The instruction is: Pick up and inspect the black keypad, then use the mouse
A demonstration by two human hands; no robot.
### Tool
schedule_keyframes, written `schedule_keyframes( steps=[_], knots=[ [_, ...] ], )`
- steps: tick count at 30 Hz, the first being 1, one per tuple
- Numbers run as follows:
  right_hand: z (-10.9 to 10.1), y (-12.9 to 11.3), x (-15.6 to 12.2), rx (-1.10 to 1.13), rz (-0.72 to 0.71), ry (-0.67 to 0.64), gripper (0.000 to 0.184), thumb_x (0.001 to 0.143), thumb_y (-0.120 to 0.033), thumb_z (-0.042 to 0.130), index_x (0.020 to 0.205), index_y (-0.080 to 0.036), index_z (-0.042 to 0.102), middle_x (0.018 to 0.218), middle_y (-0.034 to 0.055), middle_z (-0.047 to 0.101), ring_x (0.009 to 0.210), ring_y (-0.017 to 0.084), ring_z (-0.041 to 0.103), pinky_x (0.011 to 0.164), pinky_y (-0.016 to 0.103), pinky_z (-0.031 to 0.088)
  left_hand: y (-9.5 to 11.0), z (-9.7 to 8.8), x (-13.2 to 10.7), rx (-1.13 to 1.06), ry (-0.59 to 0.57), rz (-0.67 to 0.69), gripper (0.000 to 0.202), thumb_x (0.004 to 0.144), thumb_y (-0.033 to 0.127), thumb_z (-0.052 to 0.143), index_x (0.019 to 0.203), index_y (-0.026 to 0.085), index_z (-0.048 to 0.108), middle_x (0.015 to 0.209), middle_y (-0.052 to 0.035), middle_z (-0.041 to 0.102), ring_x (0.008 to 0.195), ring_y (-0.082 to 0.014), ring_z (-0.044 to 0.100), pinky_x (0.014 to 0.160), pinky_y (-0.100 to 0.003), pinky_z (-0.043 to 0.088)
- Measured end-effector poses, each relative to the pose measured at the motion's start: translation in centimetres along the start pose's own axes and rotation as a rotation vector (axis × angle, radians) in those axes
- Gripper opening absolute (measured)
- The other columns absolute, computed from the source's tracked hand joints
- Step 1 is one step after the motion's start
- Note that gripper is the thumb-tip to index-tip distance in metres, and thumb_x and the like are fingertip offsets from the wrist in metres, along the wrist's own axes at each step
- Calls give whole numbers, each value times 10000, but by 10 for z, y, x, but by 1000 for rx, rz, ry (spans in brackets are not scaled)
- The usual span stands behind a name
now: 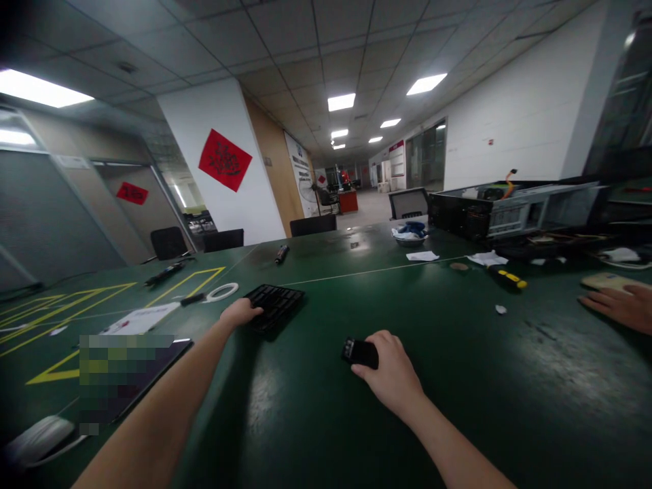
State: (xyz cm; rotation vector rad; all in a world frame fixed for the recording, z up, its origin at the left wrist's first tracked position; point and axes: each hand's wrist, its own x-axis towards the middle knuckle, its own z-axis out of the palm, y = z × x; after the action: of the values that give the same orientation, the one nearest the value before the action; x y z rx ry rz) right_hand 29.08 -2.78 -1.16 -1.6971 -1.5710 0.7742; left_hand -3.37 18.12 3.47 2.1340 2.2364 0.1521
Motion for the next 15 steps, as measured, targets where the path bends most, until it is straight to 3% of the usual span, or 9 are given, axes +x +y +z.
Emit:
schedule_keyframes(
  steps=[4,8,11,15],
  knots=[
    [-1,1,1,14,-35,2,378,652,-370,596,974,-189,512,1049,61,482,989,222,460,827,387,418,33,2,-41,-170,40,138,324,750,389,501,905,121,596,888,-104,634,803,-205,583,650,-258,412],
    [-3,4,2,116,-104,-36,422,646,-364,603,1010,-174,506,1092,70,462,1013,219,452,863,381,408,81,17,-104,-379,45,362,323,774,369,488,1021,163,521,950,-41,599,841,-142,554,713,-214,411],
    [-1,9,4,282,-220,-89,407,643,-325,614,1000,-162,510,1080,75,467,992,202,477,882,361,405,107,35,-145,-902,-90,611,350,738,358,544,1000,129,503,905,-66,576,819,-170,537,714,-268,422],
    [5,20,7,445,-375,-127,329,673,-333,584,957,-173,543,1041,79,497,991,201,489,898,368,400,119,53,-171,-1116,-254,696,375,714,333,593,1011,138,473,890,-52,540,809,-158,506,720,-278,413]
  ],
)
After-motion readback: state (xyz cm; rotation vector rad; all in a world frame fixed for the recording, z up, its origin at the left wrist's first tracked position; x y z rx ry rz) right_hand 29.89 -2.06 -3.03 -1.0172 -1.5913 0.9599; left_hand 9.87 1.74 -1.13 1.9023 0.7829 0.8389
